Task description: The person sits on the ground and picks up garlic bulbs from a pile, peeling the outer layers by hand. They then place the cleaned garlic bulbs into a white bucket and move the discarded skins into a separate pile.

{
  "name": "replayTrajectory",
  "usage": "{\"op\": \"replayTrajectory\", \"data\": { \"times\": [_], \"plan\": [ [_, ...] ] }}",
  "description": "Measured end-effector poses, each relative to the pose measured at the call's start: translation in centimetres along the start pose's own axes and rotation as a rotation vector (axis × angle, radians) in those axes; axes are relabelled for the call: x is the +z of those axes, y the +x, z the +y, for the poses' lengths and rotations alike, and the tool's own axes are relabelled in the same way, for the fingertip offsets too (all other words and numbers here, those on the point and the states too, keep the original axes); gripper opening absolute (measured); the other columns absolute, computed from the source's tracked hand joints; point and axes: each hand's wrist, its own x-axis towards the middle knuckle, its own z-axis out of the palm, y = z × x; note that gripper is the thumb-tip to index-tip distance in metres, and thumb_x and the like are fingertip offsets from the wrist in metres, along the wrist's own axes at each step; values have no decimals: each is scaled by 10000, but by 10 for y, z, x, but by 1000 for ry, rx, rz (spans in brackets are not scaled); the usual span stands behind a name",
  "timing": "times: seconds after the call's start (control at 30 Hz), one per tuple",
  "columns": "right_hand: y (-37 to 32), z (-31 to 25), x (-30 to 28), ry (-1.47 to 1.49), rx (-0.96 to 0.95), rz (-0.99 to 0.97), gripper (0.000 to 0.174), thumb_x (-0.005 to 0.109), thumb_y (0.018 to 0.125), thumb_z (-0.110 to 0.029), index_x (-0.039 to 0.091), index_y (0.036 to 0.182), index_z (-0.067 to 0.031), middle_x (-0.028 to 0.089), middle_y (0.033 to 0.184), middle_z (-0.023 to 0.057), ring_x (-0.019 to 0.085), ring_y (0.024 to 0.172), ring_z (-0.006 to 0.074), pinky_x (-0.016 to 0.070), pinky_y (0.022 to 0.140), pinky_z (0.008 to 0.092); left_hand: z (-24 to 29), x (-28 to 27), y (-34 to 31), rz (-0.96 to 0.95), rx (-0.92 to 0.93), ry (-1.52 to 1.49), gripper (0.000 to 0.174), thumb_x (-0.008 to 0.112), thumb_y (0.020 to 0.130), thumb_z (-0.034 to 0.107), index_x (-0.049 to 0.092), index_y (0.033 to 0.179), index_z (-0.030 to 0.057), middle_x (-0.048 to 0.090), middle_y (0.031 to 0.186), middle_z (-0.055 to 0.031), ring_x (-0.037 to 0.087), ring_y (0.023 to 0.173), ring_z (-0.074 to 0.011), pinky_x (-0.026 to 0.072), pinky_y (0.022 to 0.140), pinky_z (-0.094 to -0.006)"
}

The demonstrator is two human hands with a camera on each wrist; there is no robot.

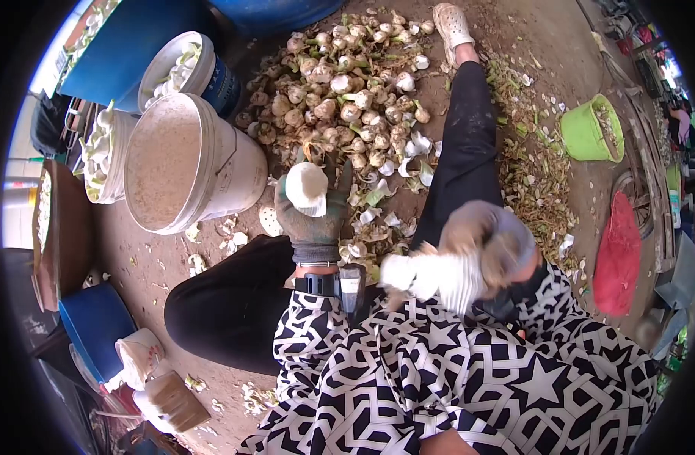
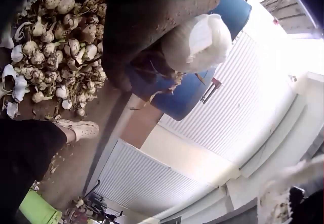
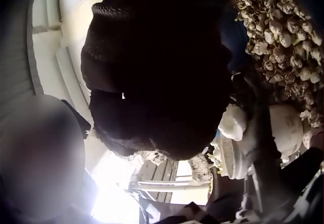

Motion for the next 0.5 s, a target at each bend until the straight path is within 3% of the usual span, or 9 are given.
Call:
{"op": "replayTrajectory", "data": {
  "times": [0.03, 0.07, 0.13, 0.17, 0.23, 0.27, 0.37, 0.47, 0.5],
  "plan": [
    [7, -20, -7, -230, 187, 96, 174, 524, 951, -117, 611, 1005, 23, 609, 668, 45, 584, 562, 149, 447, 486, 302, 2, -9, 5, 84, -21, -38, 463, 507, 858, 394, 565, 1152, 41, 593, 1171, -173, 528, 1136, -349, 326, 1029, -656],
    [15, -27, 7, -773, 612, 532, 346, 607, 912, -243, 564, 1165, -12, 643, 704, 84, 637, 586, 209, 488, 522, 355, 3, -17, 10, 167, -42, -79, 478, 477, 859, 398, 555, 1165, 38, 569, 1205, -196, 489, 1183, -390, 281, 1052, -664],
    [20, 2, -28, -2208, 1372, 620, 588, 673, 835, -436, 518, 1221, -21, 665, 774, 109, 667, 641, 268, 510, 566, 396, 2, -23, 12, 190, -26, -26, 447, 496, 856, 383, 555, 1136, 40, 586, 1139, -184, 514, 1135, -397, 321, 1037, -644],
    [21, 9, -40, -2214, 1376, 613, 588, 673, 835, -436, 518, 1221, -21, 665, 774, 109, 667, 641, 268, 510, 566, 396, 0, -24, 12, 266, -7, -4, 434, 498, 858, 378, 558, 1127, 43, 587, 1131, -184, 514, 1130, -397, 335, 1029, -636],
    [25, 14, -58, -2129, 619, 872, 726, 677, 772, -566, 491, 1251, -53, 670, 814, 113, 666, 668, 297, 519, 587, 389, -3, -31, 13, 315, -14, 43, 407, 505, 867, 369, 572, 1110, 49, 595, 1110, -167, 545, 1078, -363, 414, 985, -565],
    [37, 23, -64, -2243, 480, 851, 716, 677, 765, -571, 496, 1253, -79, 675, 837, 100, 675, 706, 294, 522, 612, 383, -4, -38, 11, 323, -7, 36, 407, 505, 867, 369, 572, 1110, 49, 595, 1110, -167, 545, 1078, -363, 414, 985, -565],
    [59, 38, -96, -2185, 632, 869, 568, 673, 820, -476, 543, 1199, -74, 678, 844, 104, 684, 722, 277, 531, 628, 371, -10, -43, 9, 201, -3, 196, 414, 484, 907, 379, 574, 1150, 57, 621, 1085, -107, 584, 1016, -293, 469, 914, -439],
    [45, 34, -130, -1613, -27, 993, 244, 610, 889, -223, 615, 1052, -42, 687, 894, 121, 688, 742, 276, 547, 668, 326, 2, -58, 15, 284, -9, 12, 402, 490, 901, 367, 577, 1146, 60, 622, 1086, -108, 584, 1026, -298, 453, 936, -481],
    [34, 15, -127, -1341, 95, 1134, 288, 626, 875, -218, 587, 1103, -46, 692, 901, 124, 689, 764, 273, 547, 695, 327, 4, -46, 14, 334, 41, -20, 395, 491, 896, 359, 578, 1149, 68, 620, 1091, -109, 580, 1037, -307, 429, 961, -521]
  ]
}}
